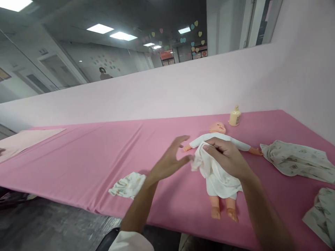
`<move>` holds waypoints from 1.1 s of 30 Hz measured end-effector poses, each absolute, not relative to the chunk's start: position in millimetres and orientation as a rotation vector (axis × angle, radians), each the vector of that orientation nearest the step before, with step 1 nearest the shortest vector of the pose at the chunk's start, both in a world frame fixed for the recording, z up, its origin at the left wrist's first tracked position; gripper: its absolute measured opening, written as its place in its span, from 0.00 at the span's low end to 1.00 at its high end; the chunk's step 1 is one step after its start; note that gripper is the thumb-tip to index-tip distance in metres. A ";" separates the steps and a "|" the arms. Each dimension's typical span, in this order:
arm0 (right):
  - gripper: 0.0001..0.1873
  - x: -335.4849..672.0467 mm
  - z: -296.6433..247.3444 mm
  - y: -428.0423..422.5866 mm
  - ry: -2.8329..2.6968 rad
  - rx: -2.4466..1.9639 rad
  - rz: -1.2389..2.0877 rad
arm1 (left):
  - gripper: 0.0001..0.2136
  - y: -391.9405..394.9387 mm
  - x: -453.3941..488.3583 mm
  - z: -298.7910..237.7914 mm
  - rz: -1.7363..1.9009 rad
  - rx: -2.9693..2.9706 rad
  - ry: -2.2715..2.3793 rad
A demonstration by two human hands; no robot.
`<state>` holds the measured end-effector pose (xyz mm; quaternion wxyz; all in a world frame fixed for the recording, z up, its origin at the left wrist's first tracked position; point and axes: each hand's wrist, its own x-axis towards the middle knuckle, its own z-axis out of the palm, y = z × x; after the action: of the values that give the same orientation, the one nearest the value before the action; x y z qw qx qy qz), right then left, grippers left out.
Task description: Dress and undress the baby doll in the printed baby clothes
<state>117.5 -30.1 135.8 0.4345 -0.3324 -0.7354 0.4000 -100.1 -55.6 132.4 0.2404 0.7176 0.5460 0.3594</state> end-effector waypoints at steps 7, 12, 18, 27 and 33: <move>0.12 127.3 133.3 -32.1 -1.938 -0.938 0.922 | 0.10 -50.2 -73.3 135.3 1.409 2.015 1.567; 0.10 138.3 136.4 -33.4 -2.064 -0.992 0.922 | 0.10 -54.7 -100.8 147.6 1.710 2.139 1.735; 0.11 132.1 138.5 -42.6 -1.985 -0.940 0.906 | 0.11 -68.0 -86.8 131.0 1.487 2.343 1.497; 0.13 148.3 139.6 -48.4 -1.926 -1.005 0.951 | 0.06 -82.0 -94.1 127.3 1.259 2.526 1.423; 0.16 155.9 136.7 -46.8 -1.900 -1.000 0.947 | 0.10 -88.4 -128.8 151.0 1.095 2.275 1.474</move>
<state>155.9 -46.8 136.7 0.3872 -0.3930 -0.7464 0.3721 -128.8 -88.4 151.0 0.1088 0.7736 0.5012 0.3722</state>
